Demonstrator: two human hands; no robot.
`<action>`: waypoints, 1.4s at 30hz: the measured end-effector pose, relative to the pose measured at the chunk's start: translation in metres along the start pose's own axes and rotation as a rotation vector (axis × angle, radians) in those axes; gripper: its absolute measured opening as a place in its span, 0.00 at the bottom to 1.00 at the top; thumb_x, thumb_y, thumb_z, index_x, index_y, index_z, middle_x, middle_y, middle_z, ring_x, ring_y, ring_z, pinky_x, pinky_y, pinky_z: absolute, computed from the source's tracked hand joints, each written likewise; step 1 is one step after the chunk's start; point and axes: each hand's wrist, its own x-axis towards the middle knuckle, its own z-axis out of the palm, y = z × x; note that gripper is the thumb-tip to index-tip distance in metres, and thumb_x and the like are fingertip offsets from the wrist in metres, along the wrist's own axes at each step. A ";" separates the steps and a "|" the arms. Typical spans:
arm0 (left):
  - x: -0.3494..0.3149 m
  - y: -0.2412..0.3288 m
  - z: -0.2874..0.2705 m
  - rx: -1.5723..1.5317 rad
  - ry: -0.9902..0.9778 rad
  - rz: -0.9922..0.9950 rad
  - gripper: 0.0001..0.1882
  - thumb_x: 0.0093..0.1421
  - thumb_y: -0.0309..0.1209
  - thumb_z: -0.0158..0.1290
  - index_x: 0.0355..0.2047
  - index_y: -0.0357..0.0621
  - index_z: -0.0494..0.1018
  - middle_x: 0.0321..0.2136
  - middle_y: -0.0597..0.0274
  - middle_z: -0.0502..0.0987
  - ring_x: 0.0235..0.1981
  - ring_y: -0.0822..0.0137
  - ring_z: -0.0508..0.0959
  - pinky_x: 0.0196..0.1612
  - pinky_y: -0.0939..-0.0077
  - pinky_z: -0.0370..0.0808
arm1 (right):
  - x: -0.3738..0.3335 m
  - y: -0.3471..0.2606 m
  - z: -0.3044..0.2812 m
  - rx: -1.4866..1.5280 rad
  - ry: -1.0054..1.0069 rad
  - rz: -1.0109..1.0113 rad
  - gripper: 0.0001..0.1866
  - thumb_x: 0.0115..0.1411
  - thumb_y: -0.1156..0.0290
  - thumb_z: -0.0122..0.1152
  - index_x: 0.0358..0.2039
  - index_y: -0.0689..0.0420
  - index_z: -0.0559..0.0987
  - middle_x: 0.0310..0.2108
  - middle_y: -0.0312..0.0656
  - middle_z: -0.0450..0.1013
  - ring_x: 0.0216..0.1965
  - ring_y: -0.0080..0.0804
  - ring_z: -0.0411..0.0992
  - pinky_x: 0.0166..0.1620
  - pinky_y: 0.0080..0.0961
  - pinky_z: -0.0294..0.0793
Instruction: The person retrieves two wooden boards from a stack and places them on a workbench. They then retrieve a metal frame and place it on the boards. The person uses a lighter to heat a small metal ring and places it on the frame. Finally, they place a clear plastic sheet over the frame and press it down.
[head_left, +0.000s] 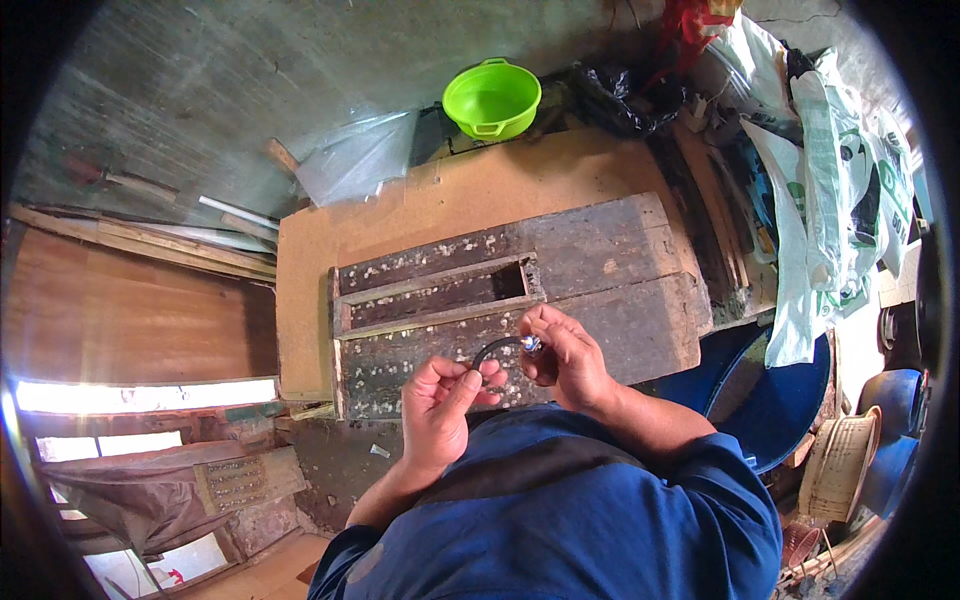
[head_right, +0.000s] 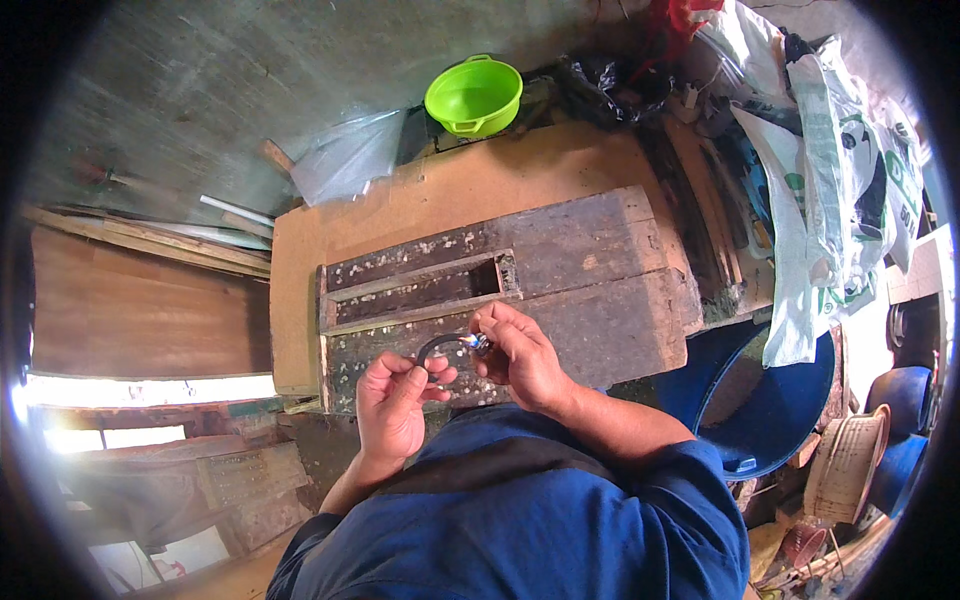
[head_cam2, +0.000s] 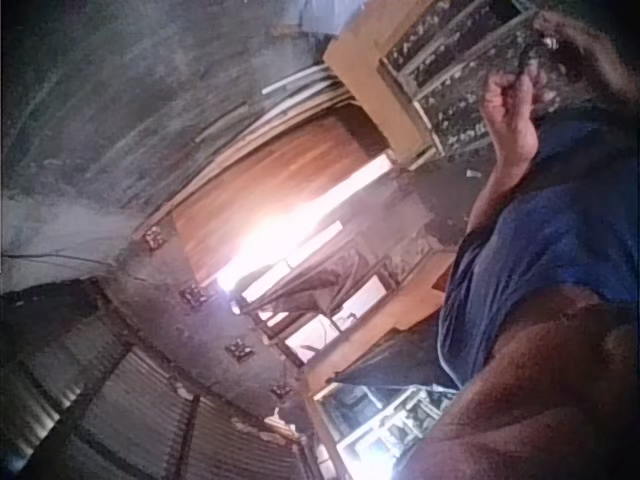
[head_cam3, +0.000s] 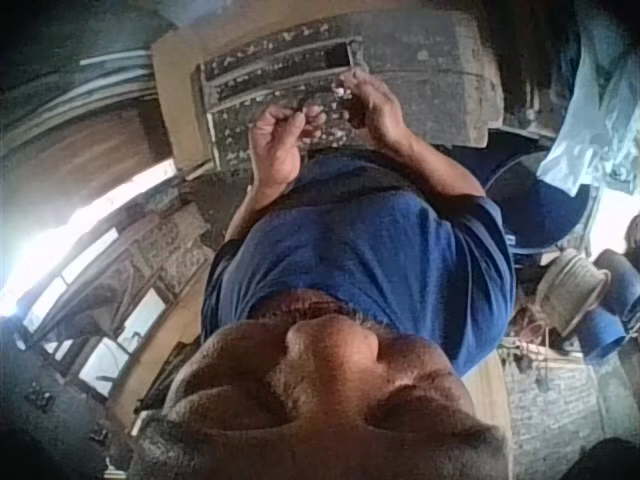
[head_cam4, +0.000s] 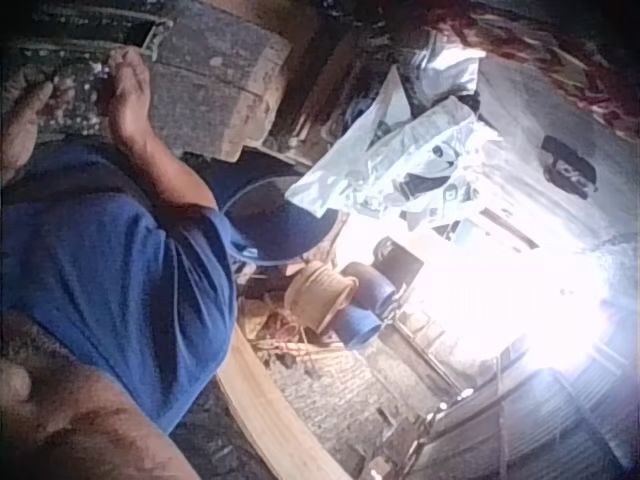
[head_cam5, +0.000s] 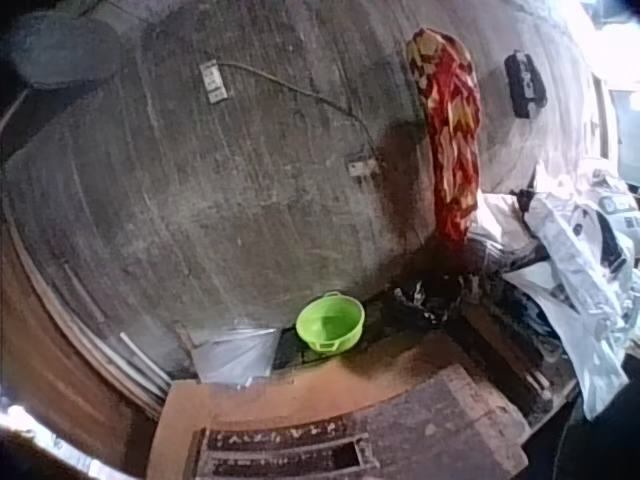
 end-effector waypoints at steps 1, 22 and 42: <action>0.000 0.000 0.000 0.001 0.001 -0.001 0.01 0.66 0.23 0.50 0.36 0.40 0.68 0.40 0.50 0.80 0.40 0.60 0.82 0.37 0.72 0.83 | 0.000 0.000 -0.001 0.001 -0.006 -0.001 0.09 0.65 0.61 0.50 0.33 0.52 0.70 0.21 0.28 0.62 0.17 0.19 0.62 0.18 0.17 0.49; -0.001 0.000 0.001 -0.013 0.008 -0.008 0.02 0.65 0.23 0.50 0.35 0.39 0.68 0.40 0.49 0.80 0.40 0.60 0.82 0.37 0.72 0.83 | -0.001 0.000 0.000 -0.017 0.013 0.017 0.09 0.65 0.61 0.49 0.34 0.53 0.71 0.20 0.29 0.63 0.17 0.19 0.63 0.18 0.17 0.49; -0.004 0.000 -0.003 -0.006 0.014 -0.004 0.02 0.65 0.23 0.50 0.35 0.39 0.68 0.40 0.50 0.80 0.40 0.61 0.82 0.38 0.72 0.82 | -0.002 0.005 0.001 -0.013 -0.001 0.030 0.09 0.66 0.60 0.49 0.33 0.52 0.71 0.19 0.29 0.64 0.16 0.18 0.62 0.17 0.17 0.48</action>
